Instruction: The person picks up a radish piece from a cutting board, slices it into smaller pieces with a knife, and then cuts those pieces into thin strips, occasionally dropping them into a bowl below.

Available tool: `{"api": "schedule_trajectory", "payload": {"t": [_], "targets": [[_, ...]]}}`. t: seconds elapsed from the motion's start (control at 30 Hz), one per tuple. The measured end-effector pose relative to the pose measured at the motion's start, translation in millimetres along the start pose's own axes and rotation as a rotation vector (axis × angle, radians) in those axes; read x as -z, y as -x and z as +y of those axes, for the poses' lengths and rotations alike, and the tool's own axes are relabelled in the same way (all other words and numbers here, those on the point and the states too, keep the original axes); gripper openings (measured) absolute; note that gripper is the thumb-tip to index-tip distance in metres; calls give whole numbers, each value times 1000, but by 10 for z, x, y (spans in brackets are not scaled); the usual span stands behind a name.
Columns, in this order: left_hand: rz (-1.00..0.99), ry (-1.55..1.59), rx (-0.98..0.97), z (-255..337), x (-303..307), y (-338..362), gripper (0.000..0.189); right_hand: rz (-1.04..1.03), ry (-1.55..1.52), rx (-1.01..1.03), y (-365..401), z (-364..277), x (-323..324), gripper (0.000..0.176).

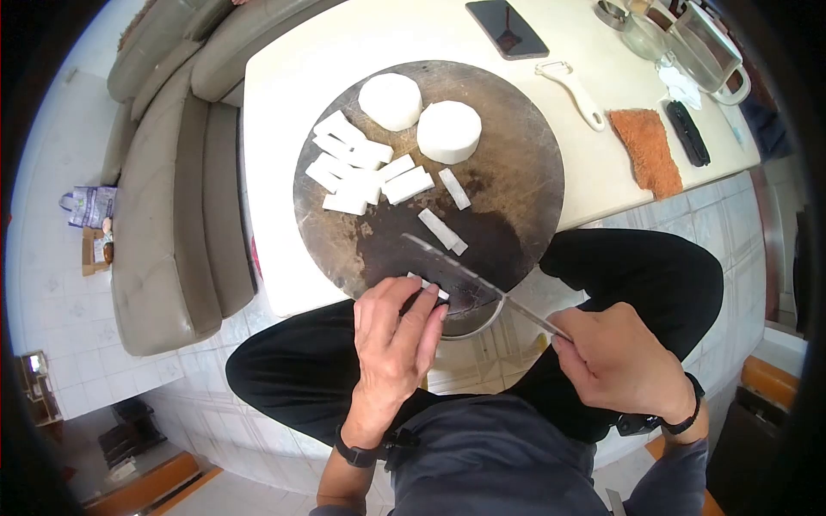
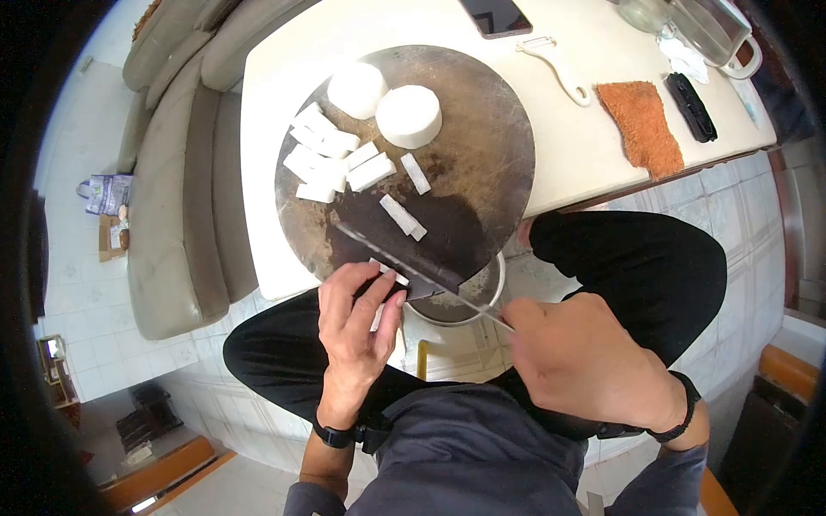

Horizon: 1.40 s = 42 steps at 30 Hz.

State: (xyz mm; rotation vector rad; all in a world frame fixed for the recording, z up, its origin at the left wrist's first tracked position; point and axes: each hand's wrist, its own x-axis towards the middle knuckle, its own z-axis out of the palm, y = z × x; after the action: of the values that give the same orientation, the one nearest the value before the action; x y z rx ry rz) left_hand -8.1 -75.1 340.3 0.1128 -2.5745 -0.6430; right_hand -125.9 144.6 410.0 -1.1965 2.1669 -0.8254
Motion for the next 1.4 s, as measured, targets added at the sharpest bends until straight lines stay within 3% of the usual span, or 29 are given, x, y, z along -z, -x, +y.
{"api": "schedule_trajectory", "payload": {"t": [0.17,0.4,0.6,0.8,0.87,1.13,1.4], "targets": [[37,4,-111,-85,-16,39,26,-88,99,36,-72,-156,-11,14],[13,44,-68,-126,-36,118,22,-282,157,-18,-83,-280,-18,18],[30,48,-64,-132,-47,111,21,-331,169,-19,-134,-329,-7,17],[27,43,-71,-140,-40,107,21,-262,139,107,-341,-325,-39,15],[36,44,-109,-160,-42,104,29,-227,141,116,-431,-327,-130,17],[40,17,-126,-181,-65,168,22,-150,170,200,-372,-345,-95,14],[80,52,-128,-160,-86,119,26,-241,212,-33,-259,-342,-16,20]]}}
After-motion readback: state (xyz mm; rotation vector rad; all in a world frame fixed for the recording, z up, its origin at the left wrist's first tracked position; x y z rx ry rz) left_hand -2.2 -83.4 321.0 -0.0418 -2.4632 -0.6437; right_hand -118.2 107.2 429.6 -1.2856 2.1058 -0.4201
